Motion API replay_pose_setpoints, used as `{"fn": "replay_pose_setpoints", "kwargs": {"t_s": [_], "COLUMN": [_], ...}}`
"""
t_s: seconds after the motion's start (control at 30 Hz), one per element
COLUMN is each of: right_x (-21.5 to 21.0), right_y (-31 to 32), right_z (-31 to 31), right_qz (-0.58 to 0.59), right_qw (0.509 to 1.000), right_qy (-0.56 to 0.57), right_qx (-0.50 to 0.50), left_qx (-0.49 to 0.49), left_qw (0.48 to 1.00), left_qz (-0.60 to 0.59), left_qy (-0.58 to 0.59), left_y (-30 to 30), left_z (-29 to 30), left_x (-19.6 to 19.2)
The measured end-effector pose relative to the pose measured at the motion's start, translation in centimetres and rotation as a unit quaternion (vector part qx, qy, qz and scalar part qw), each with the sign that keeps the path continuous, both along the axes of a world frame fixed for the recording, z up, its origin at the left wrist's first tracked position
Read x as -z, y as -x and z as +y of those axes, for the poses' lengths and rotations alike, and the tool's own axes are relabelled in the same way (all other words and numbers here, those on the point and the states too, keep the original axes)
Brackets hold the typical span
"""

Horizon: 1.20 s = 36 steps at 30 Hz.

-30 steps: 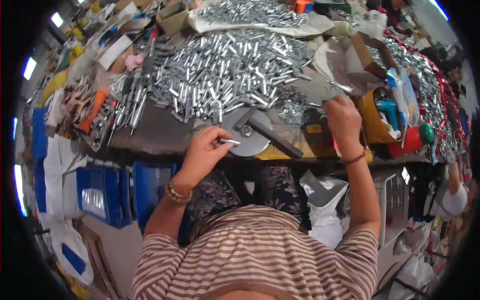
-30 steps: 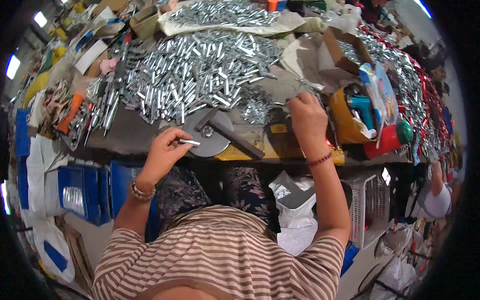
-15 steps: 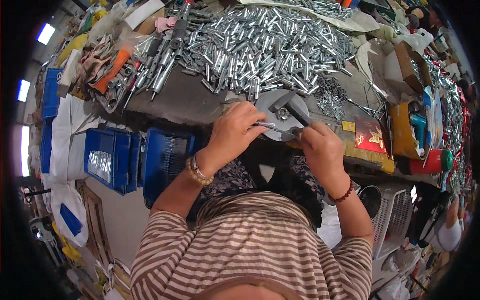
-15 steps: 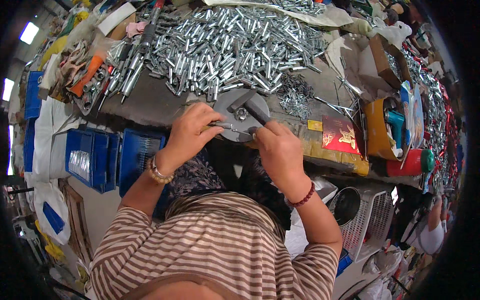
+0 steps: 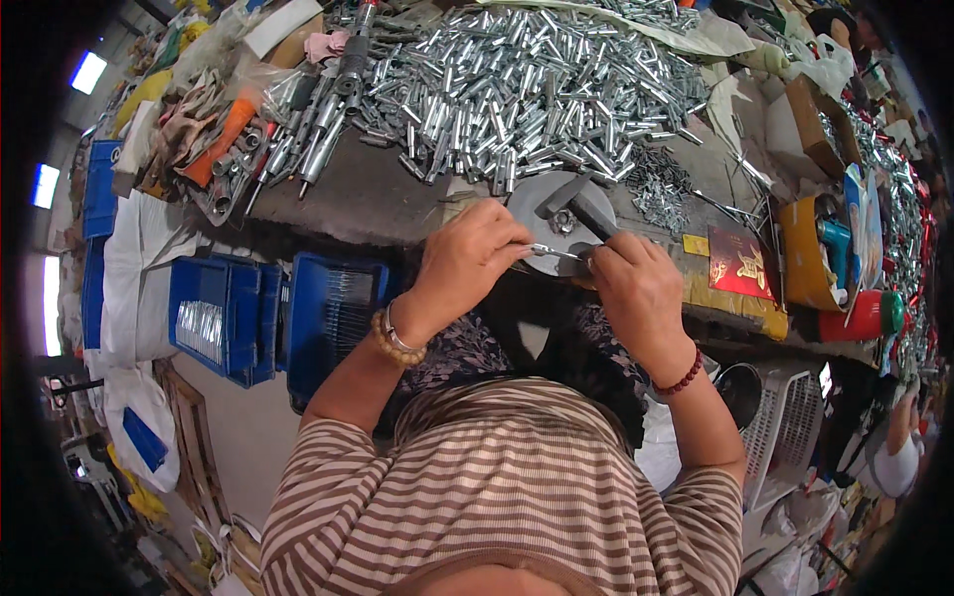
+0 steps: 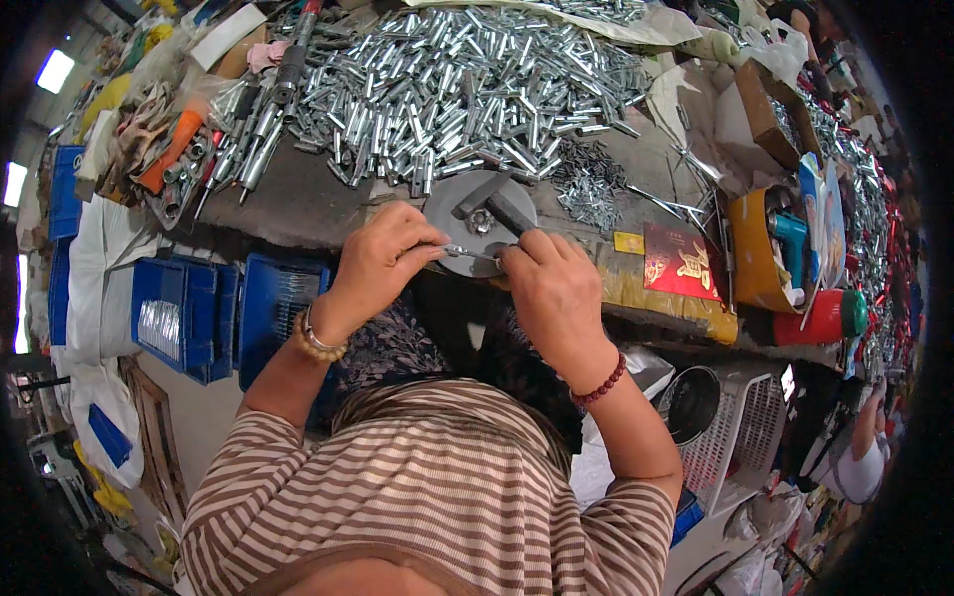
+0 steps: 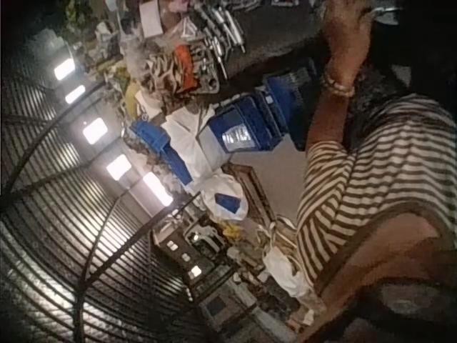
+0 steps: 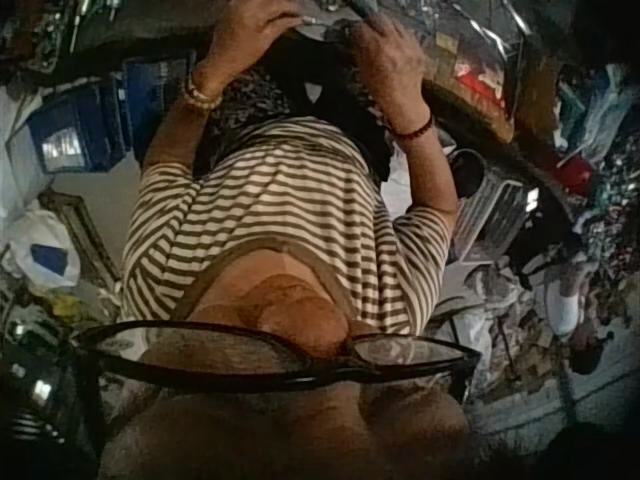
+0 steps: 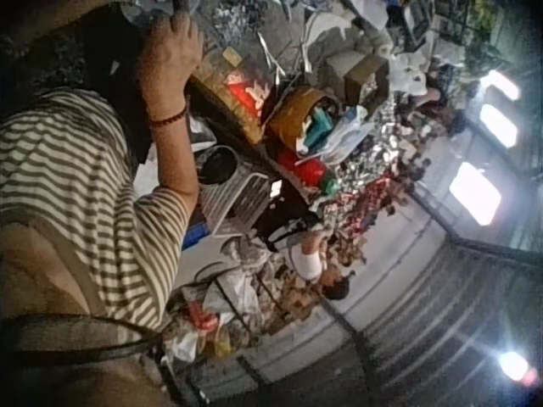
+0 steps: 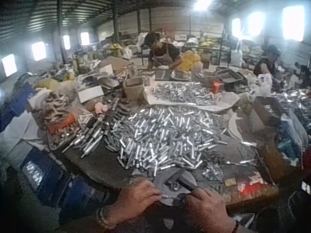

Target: The person assembles metal components by inserting pins into metal tubes and hammering them on a round metal platform, then places the assembled pieces into a blue tray.

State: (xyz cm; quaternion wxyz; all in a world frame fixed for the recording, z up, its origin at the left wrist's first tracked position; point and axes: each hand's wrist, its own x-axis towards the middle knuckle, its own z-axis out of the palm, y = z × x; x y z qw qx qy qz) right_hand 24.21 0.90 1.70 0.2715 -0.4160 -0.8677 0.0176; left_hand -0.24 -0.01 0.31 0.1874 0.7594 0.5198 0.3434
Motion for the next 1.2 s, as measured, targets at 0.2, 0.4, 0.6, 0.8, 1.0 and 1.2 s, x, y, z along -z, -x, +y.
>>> {"fn": "replay_pose_setpoints", "kwargs": {"t_s": [0.2,0.4,0.6,0.8,1.0,1.2], "right_x": [0.4,0.6,1.1,1.8,2.4,2.2], "right_y": [0.0,0.6,-5.4,-7.4,-7.0,-7.8], "right_z": [0.2,-0.3,0.9,3.0,3.5,3.7], "right_qz": [-0.01,0.026,0.058,0.051,0.026,0.14], "right_qw": [1.0,1.0,0.979,0.968,0.974,0.962], "right_qy": [0.015,-0.001,0.021,0.012,-0.002,0.056], "right_qx": [-0.019,-0.006,0.195,0.245,0.225,0.229], "left_qx": [0.006,0.016,0.017,0.022,-0.001,0.018], "left_qw": [0.998,0.995,0.996,0.997,0.996,0.997], "left_qz": [-0.043,-0.071,-0.067,-0.067,-0.084,-0.068], "left_qy": [0.039,0.064,0.053,0.045,0.04,0.029], "left_y": [-0.2,0.4,0.3,0.2,0.1,0.3], "left_z": [0.2,0.2,0.2,0.2,0.0,0.1], "left_x": [0.2,0.7,0.6,0.7,1.0,0.7]}}
